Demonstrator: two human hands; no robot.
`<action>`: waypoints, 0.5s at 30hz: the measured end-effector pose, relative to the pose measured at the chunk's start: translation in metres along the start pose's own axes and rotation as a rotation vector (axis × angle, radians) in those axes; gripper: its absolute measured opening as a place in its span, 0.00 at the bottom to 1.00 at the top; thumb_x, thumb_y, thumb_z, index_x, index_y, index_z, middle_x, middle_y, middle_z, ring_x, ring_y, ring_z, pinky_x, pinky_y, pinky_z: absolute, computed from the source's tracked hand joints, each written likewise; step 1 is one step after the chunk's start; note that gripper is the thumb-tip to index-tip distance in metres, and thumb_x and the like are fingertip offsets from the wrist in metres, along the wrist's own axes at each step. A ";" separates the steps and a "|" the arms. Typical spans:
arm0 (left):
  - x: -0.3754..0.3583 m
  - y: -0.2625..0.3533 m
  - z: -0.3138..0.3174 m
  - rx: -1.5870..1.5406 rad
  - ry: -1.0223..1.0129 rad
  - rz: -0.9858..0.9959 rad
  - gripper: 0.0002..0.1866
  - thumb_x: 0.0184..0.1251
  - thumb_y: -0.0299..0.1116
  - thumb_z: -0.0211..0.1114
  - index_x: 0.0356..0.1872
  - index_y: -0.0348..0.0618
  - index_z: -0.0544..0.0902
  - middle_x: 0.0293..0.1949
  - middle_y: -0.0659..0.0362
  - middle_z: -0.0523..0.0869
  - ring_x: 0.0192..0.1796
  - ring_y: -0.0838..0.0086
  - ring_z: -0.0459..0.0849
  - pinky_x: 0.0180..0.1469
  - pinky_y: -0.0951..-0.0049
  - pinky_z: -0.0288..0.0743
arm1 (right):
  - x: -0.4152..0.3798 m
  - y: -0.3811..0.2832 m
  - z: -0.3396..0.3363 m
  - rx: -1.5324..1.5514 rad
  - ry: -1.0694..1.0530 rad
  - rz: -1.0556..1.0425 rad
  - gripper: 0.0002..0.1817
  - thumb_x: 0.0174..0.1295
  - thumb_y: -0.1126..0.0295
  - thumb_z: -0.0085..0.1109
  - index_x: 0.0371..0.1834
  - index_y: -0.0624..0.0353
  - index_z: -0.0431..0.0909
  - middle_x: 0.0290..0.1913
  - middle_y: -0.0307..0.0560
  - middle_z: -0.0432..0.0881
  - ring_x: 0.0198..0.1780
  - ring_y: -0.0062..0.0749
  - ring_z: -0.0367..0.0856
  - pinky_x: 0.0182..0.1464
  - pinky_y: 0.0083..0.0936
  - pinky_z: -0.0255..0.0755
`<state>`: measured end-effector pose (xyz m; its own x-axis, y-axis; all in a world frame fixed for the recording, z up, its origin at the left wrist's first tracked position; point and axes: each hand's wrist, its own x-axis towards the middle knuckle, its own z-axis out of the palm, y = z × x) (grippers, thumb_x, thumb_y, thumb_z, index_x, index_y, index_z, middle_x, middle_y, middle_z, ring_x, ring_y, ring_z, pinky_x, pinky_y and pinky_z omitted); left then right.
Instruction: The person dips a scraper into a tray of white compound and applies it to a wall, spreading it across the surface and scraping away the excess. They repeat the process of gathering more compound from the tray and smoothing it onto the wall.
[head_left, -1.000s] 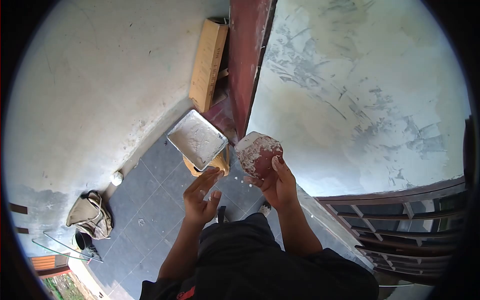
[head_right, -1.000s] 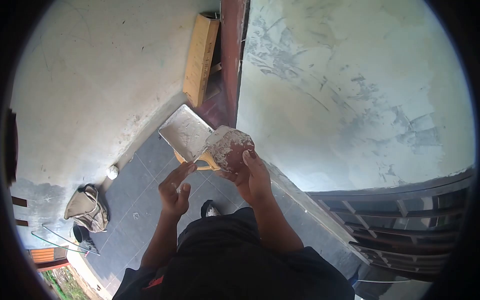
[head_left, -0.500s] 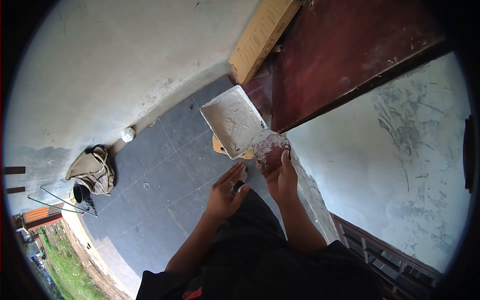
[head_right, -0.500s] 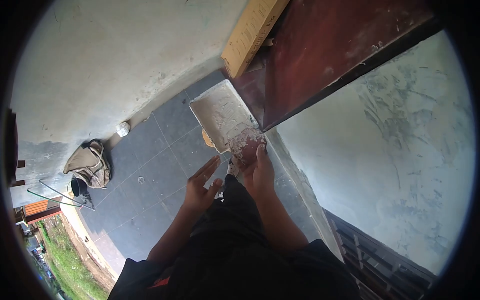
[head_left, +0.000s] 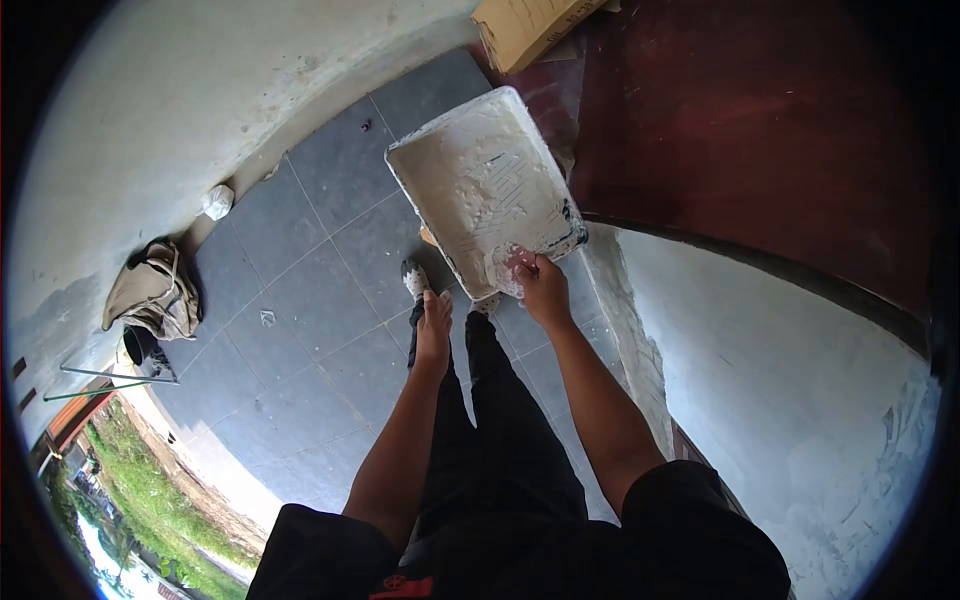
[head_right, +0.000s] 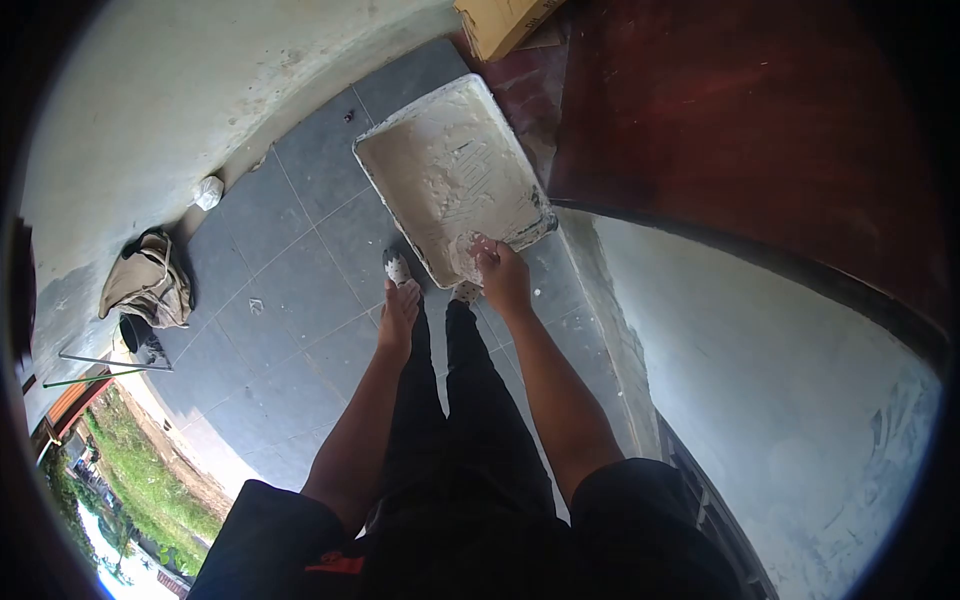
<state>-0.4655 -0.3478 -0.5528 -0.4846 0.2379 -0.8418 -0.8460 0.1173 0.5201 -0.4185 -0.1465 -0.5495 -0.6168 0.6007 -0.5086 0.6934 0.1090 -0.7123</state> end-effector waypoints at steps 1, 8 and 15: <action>0.009 -0.006 0.001 -0.001 -0.013 -0.013 0.46 0.67 0.69 0.36 0.67 0.33 0.62 0.68 0.46 0.65 0.72 0.61 0.59 0.73 0.63 0.46 | 0.001 0.009 0.012 -0.131 0.000 -0.092 0.12 0.59 0.67 0.58 0.39 0.66 0.77 0.35 0.59 0.83 0.38 0.52 0.83 0.38 0.38 0.76; 0.040 -0.013 0.010 -0.067 -0.032 -0.019 0.48 0.66 0.71 0.34 0.68 0.33 0.61 0.68 0.45 0.64 0.73 0.60 0.58 0.73 0.62 0.45 | 0.009 0.018 0.048 -0.116 -0.012 -0.003 0.13 0.59 0.68 0.57 0.42 0.66 0.75 0.38 0.60 0.82 0.44 0.55 0.81 0.45 0.41 0.73; 0.041 -0.009 0.011 -0.053 -0.048 -0.043 0.48 0.66 0.70 0.34 0.67 0.31 0.61 0.68 0.44 0.64 0.73 0.60 0.58 0.73 0.62 0.45 | 0.017 0.019 0.059 -0.165 0.002 -0.016 0.11 0.58 0.68 0.59 0.40 0.64 0.77 0.36 0.57 0.83 0.40 0.49 0.83 0.42 0.36 0.74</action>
<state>-0.4756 -0.3282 -0.5900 -0.4376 0.2795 -0.8546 -0.8770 0.0770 0.4743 -0.4375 -0.1809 -0.6005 -0.6272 0.5998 -0.4969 0.7356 0.2467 -0.6309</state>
